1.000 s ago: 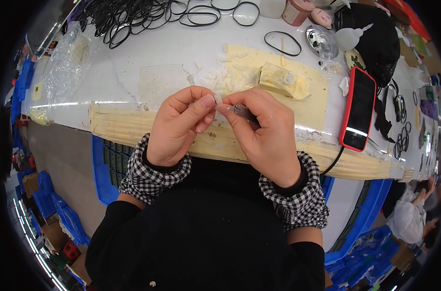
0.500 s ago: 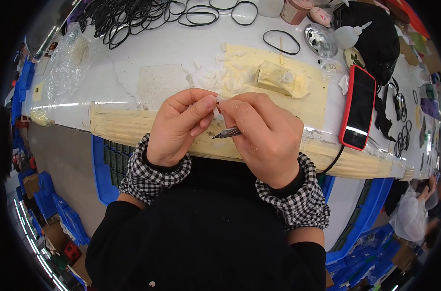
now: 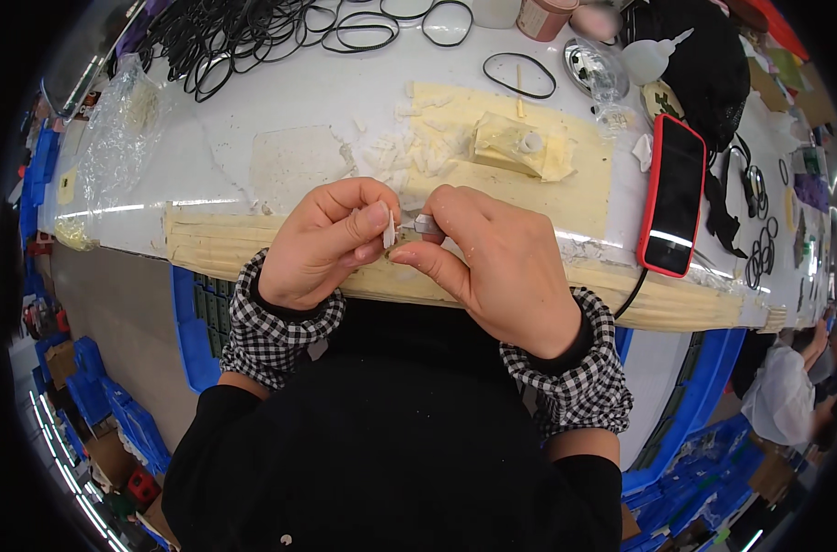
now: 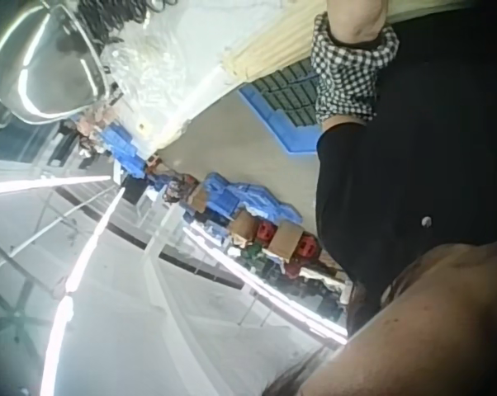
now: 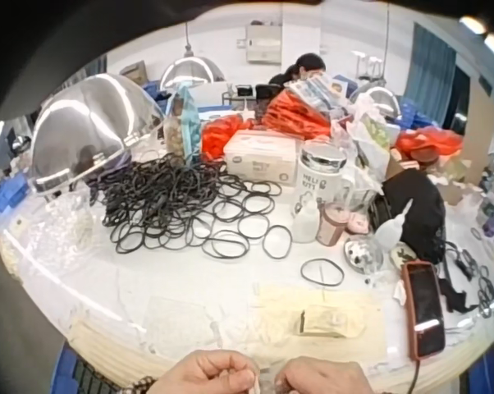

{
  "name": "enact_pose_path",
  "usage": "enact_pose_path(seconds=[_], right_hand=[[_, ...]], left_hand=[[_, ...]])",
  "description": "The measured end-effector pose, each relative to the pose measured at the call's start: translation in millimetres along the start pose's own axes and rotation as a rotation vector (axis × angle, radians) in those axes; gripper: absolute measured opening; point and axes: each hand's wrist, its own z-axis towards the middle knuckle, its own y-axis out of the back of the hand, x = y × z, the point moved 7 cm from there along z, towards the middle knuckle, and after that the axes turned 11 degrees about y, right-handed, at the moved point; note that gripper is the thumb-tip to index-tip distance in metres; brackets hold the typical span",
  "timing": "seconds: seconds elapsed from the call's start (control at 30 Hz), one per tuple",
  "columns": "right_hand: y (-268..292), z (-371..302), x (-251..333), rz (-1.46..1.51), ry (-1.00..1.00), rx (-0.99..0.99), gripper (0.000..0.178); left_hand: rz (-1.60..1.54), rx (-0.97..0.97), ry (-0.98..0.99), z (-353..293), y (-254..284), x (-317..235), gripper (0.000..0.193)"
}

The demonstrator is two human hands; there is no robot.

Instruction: Assembling small components at a workbench.

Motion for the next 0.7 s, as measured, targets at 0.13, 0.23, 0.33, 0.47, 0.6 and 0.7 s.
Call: enact_pose_path(seconds=[0.13,0.23,0.33,0.47,0.6,0.7], right_hand=[[-4.9,0.4,0.1,-0.03,0.008,0.037,0.03],[-7.4,-0.4,-0.9,-0.028,0.017,0.032,0.03],[-8.4,-1.1,-1.3,-0.028,0.016,0.028,0.03],[-8.6,-1.4,-1.0,-0.02,0.012,0.012,0.03],[-9.2,-1.0,-0.3,-0.045,0.026,0.052,0.03],[-10.1,-1.4,-0.1,-0.032,0.03,0.055,0.03]], left_hand=[[0.0,0.058,0.013,-0.8,-4.6,-0.4,0.016],[-0.022,0.061,0.01,-0.6,-5.1,0.1,0.016],[-0.019,0.068,-0.001,-0.6,-5.4,-0.5,0.016],[-0.017,0.075,-0.006,-0.7,-5.6,-0.2,0.015],[-0.018,0.087,-0.008,-1.4,-6.1,-0.9,0.014],[-0.007,0.076,-0.009,-1.7,-5.6,-0.8,0.014]])
